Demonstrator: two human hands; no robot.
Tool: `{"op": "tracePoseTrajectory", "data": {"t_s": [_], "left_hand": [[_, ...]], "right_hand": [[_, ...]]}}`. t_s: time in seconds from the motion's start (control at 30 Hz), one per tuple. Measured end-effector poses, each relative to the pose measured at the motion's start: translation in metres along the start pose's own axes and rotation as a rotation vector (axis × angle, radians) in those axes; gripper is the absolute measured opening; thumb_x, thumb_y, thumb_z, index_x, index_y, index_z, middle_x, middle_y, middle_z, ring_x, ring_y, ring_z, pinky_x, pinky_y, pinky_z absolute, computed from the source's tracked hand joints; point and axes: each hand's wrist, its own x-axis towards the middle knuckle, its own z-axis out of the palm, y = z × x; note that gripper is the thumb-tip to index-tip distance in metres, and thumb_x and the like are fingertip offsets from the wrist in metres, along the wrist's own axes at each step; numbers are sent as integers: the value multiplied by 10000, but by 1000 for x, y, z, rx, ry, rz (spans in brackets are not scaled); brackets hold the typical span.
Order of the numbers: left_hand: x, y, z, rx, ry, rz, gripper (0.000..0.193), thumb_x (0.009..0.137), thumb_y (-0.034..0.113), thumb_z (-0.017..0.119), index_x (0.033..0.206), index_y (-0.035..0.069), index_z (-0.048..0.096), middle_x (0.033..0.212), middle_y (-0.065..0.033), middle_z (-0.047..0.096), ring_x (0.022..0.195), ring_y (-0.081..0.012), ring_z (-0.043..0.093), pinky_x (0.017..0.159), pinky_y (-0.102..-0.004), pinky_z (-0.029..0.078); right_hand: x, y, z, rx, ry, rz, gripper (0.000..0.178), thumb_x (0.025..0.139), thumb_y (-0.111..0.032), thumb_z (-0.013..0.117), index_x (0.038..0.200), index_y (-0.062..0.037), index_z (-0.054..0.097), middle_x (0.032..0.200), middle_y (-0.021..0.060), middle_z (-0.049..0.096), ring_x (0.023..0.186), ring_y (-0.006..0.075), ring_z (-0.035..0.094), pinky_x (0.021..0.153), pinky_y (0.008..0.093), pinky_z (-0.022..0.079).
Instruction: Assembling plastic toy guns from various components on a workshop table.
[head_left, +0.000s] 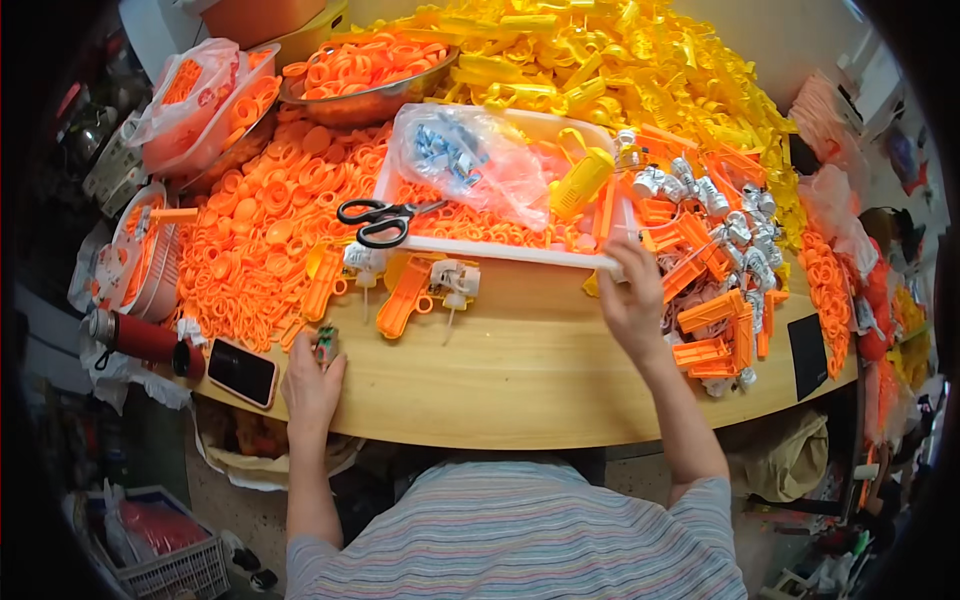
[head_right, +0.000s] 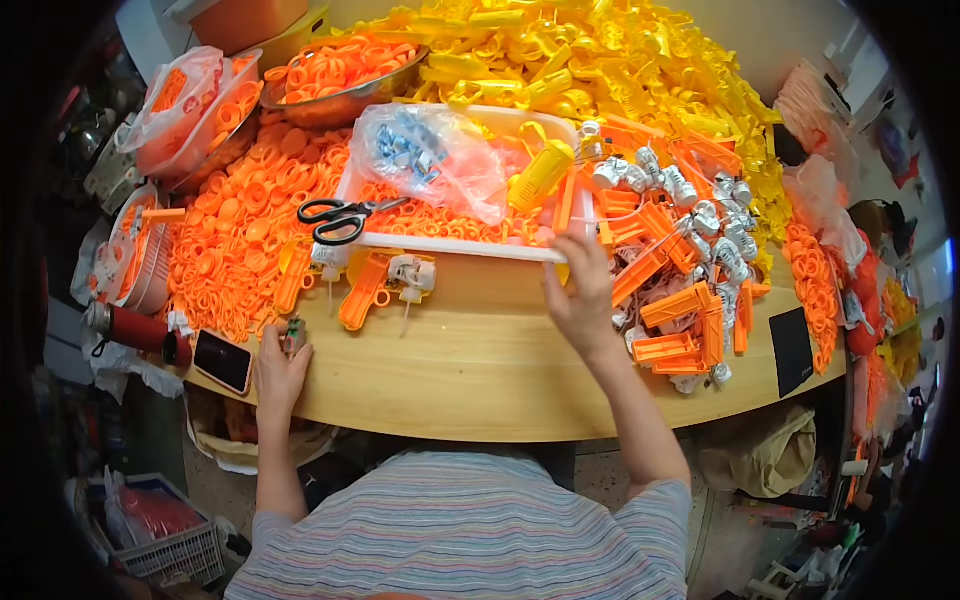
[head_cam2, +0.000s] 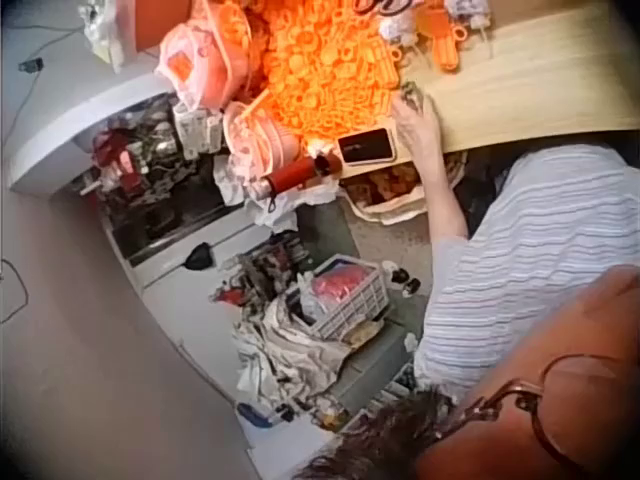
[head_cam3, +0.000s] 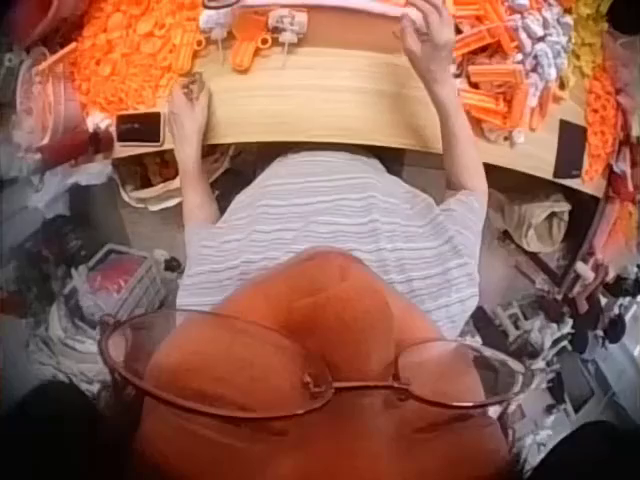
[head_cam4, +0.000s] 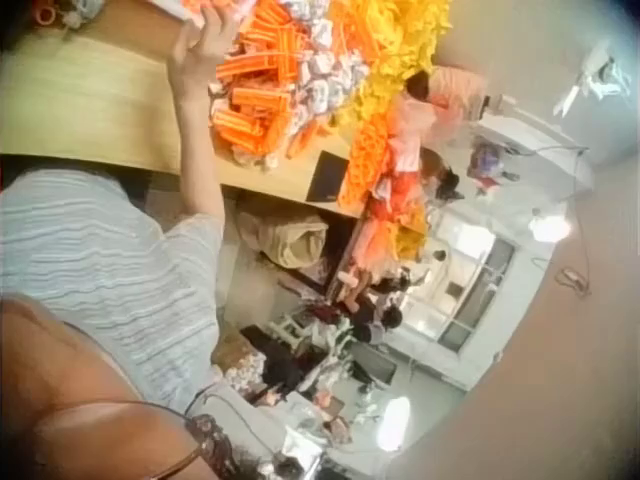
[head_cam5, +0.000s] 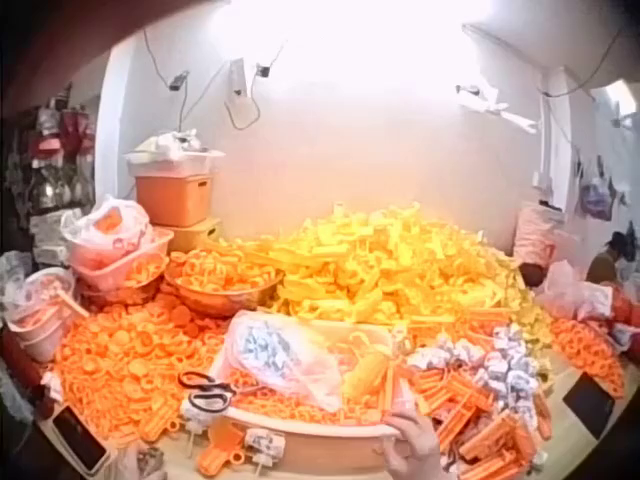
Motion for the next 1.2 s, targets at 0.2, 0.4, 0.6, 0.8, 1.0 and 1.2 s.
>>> {"op": "tracePoseTrajectory", "data": {"t_s": [0.2, 0.4, 0.6, 0.8, 1.0, 1.2], "left_hand": [[3, -12, 7, 25, 97, -67, 440, 769, 184, 716, 1087, 9, 469, 1029, -199, 573, 945, -385, 568, 780, -456, 452], [5, -4, 8, -10, 145, -59, 383, 786, 156, 700, 1056, -13, 489, 998, -194, 549, 925, -376, 553, 807, -423, 449], [4, -10, 9, 21, 255, 10, 385, 783, 149, 705, 1079, -2, 511, 1024, -174, 536, 982, -360, 532, 841, -432, 438], [-3, -13, 15, 78, 279, 34, 384, 775, 119, 700, 1097, 8, 523, 1029, -161, 538, 987, -351, 522, 863, -434, 421], [2, -12, 17, 101, 285, 33, 363, 782, 108, 687, 1089, 2, 523, 1013, -163, 534, 987, -352, 513, 862, -431, 413], [3, -13, 22, 111, 308, 30, 347, 793, 95, 672, 1086, -7, 517, 996, -164, 533, 975, -357, 513, 840, -436, 410]], "right_hand": [[115, 32, -4, -604, 61, -197, 377, 805, -228, 705, 1098, -11, 612, 1190, 176, 556, 1210, 322, 457, 988, 453, 376], [154, 69, 32, -1033, -285, 223, 692, 774, -511, 673, 1209, 14, 555, 1395, 182, 416, 1349, 351, 297, 1096, 563, 217], [164, 81, 37, -965, -178, 147, 642, 765, -497, 683, 1201, -41, 569, 1384, 167, 433, 1328, 335, 330, 1072, 558, 255], [198, 102, 44, -860, -76, 22, 524, 776, -444, 686, 1086, -27, 615, 1202, 150, 550, 1199, 328, 438, 988, 525, 343], [232, 110, 73, -880, -100, 78, 483, 788, -452, 669, 1019, -29, 632, 1088, 144, 589, 1101, 310, 502, 928, 478, 402], [253, 109, 94, -853, -70, 219, 588, 807, -446, 648, 1233, -64, 511, 1106, 180, 588, 1126, 345, 512, 921, 486, 420]]}}
